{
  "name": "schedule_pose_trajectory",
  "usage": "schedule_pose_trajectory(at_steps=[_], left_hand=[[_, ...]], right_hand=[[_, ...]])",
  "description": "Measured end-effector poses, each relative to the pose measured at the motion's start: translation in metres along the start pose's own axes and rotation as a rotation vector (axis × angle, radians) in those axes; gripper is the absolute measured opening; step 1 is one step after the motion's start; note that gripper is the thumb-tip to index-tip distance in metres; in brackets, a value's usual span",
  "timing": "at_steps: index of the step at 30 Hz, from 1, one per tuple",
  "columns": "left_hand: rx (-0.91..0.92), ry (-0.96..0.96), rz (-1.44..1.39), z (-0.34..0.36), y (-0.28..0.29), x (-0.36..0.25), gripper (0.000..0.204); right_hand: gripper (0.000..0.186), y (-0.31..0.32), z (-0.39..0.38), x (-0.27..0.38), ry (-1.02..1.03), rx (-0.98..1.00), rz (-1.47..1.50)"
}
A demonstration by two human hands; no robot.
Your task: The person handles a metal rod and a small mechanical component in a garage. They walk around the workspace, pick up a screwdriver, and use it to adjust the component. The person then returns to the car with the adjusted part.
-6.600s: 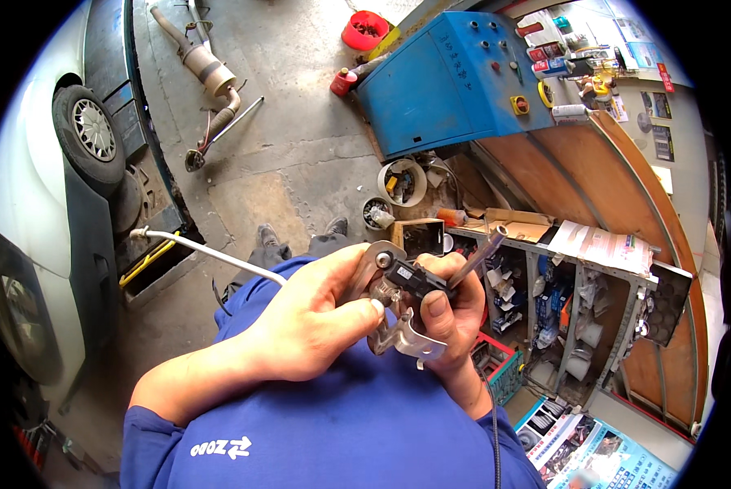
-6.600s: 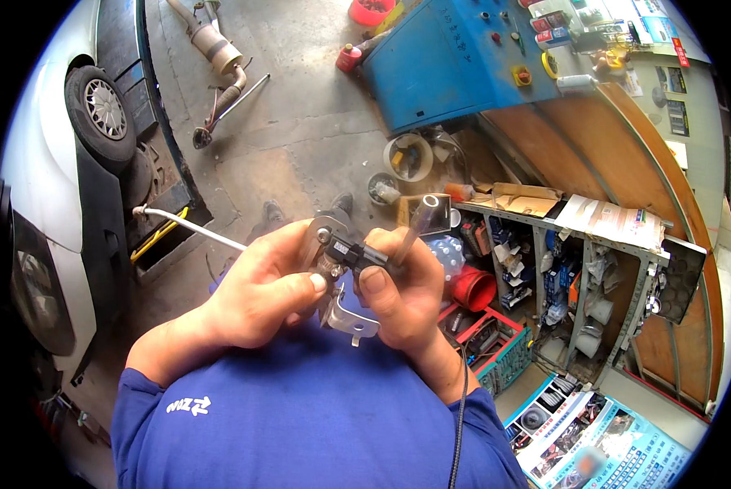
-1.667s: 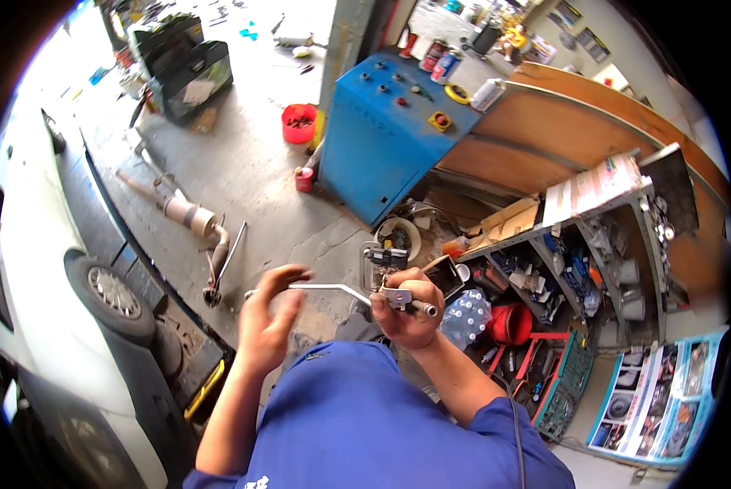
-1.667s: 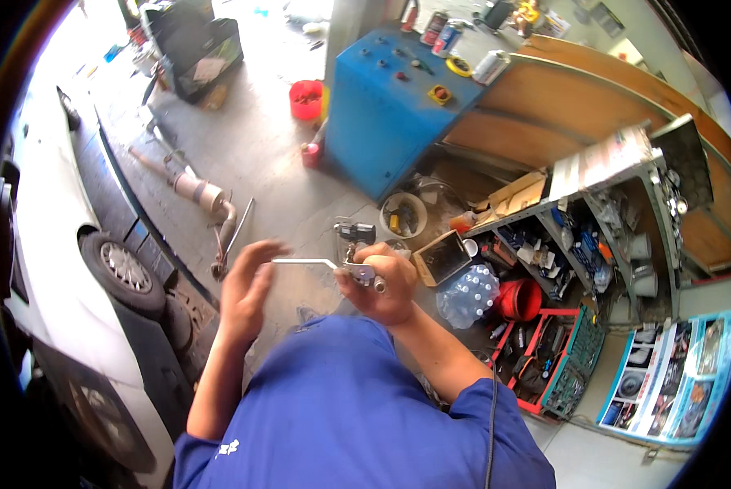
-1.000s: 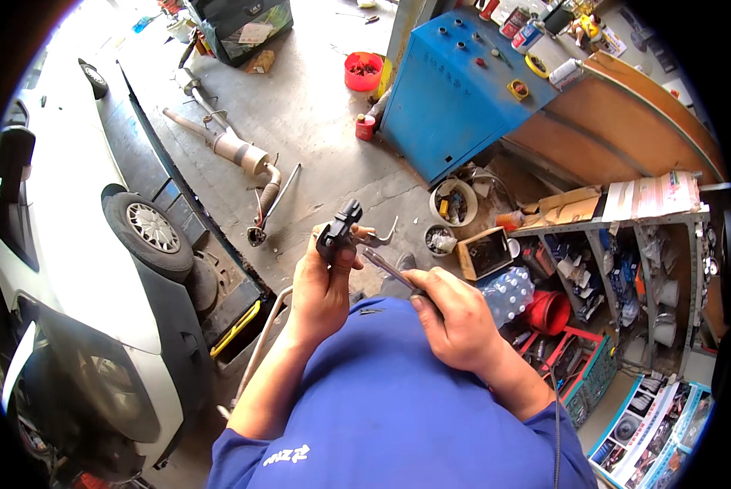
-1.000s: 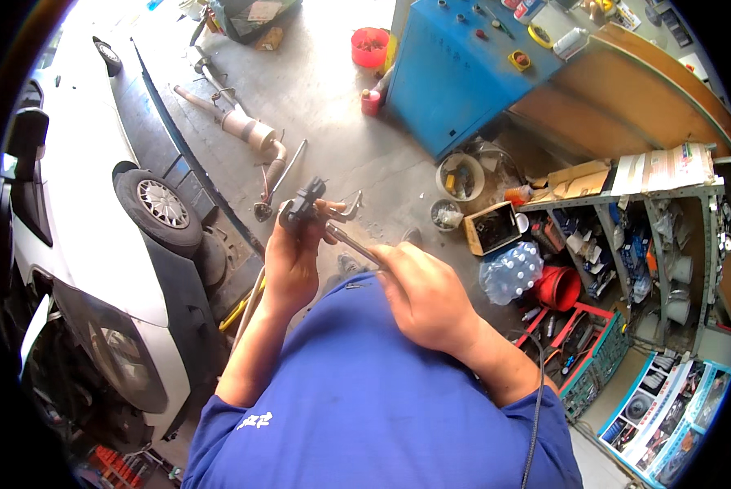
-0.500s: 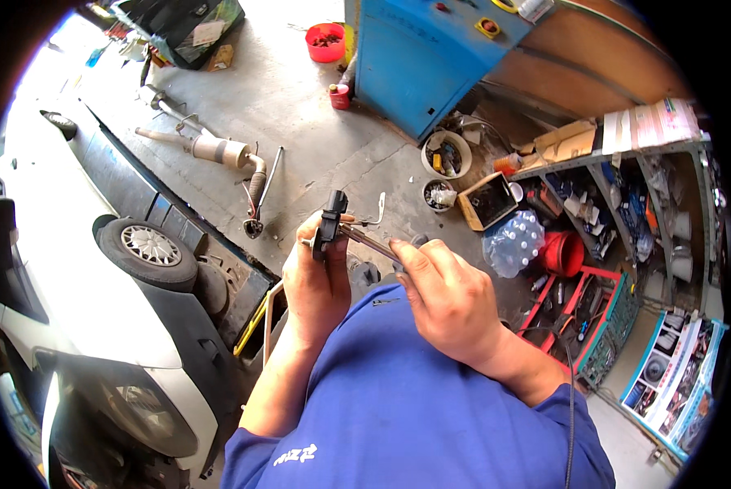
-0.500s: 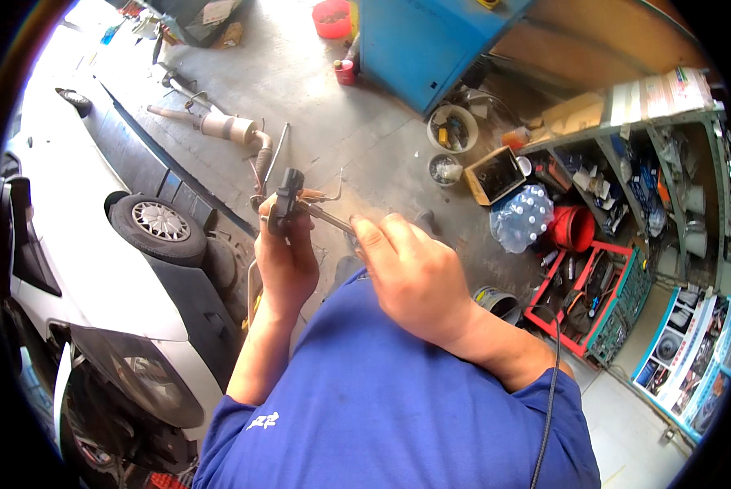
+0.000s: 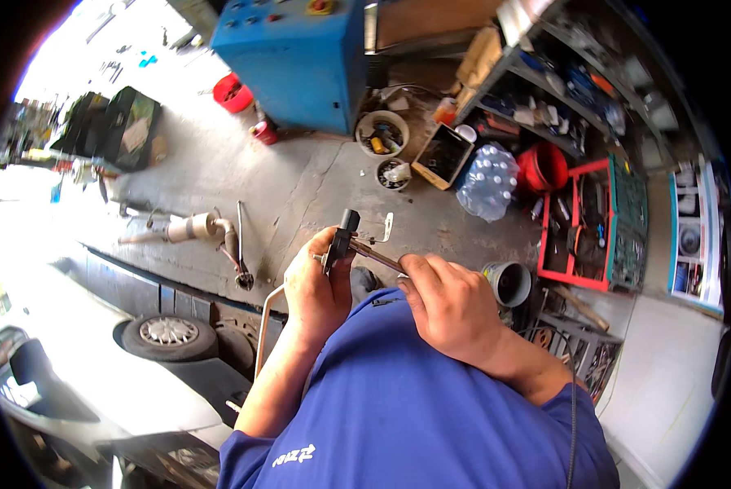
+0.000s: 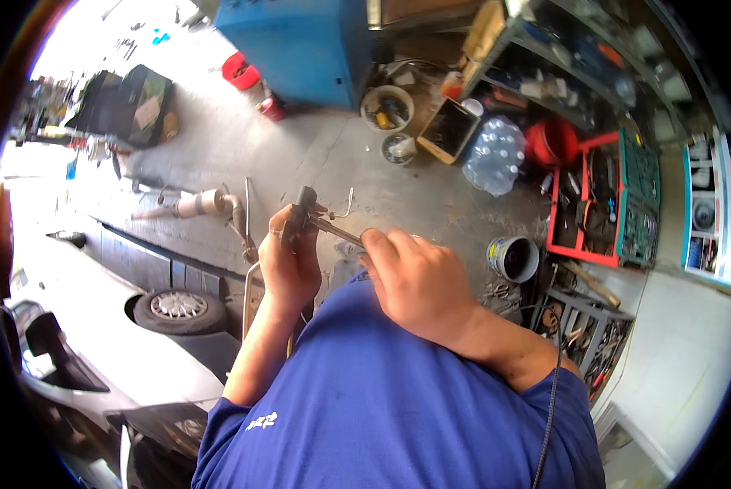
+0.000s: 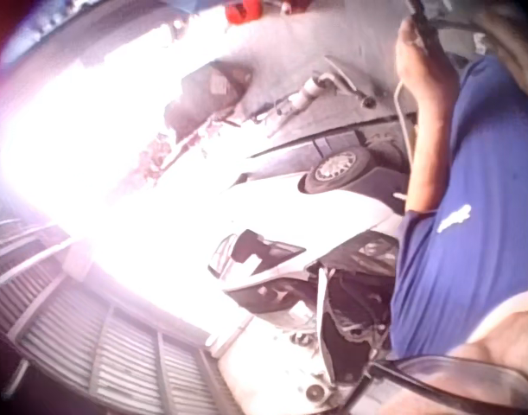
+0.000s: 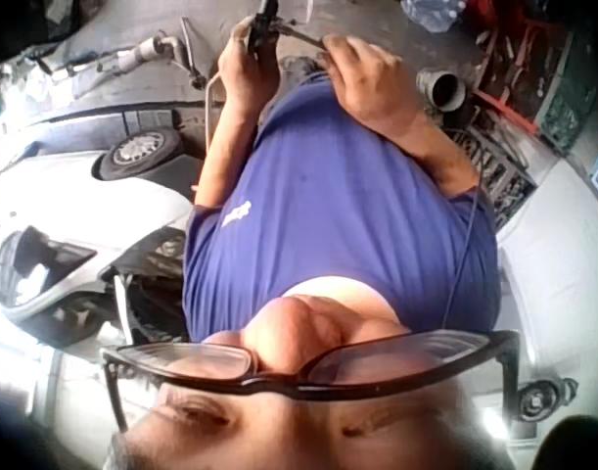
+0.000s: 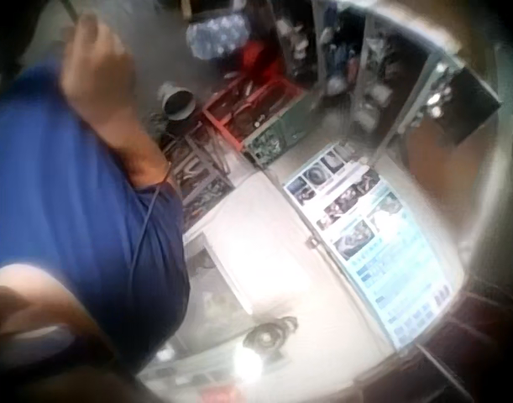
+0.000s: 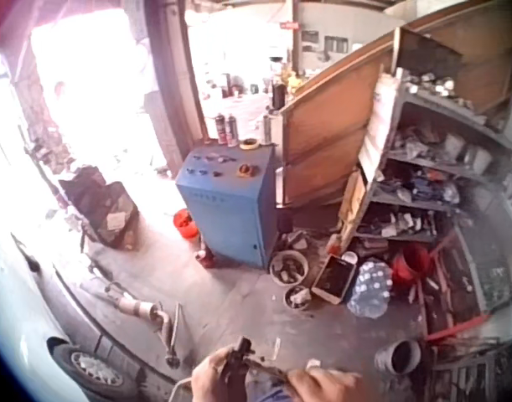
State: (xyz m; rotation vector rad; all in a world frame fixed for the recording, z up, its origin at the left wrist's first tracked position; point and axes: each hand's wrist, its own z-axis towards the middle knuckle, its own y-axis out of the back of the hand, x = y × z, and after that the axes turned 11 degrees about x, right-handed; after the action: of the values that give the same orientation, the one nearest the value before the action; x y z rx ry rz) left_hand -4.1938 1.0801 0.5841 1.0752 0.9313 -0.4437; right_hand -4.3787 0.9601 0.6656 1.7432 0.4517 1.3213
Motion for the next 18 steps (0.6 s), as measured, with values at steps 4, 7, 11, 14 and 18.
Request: schedule_pose_trajectory(at_steps=[4, 7, 11, 14, 18], left_hand=[[0.123, -0.143, 0.050, 0.014, -0.068, -0.049, 0.030], [0.226, -0.265, 0.121, 0.015, -0.121, -0.088, 0.027], [0.327, -0.394, 0.113, 0.009, -0.195, -0.135, 0.028], [0.370, -0.515, 0.077, 0.008, -0.241, -0.160, 0.032], [0.463, -0.635, 0.056, 0.019, -0.287, -0.187, 0.034]], right_hand=[[0.015, 0.022, -0.073, -0.050, -0.088, -0.109, 0.085], [0.011, 0.038, -0.134, -0.082, -0.179, -0.168, 0.164], [0.013, 0.054, -0.215, -0.120, -0.275, -0.254, 0.296], [0.018, 0.064, -0.263, -0.137, -0.342, -0.324, 0.413], [0.017, 0.070, -0.306, -0.160, -0.351, -0.456, 0.527]])
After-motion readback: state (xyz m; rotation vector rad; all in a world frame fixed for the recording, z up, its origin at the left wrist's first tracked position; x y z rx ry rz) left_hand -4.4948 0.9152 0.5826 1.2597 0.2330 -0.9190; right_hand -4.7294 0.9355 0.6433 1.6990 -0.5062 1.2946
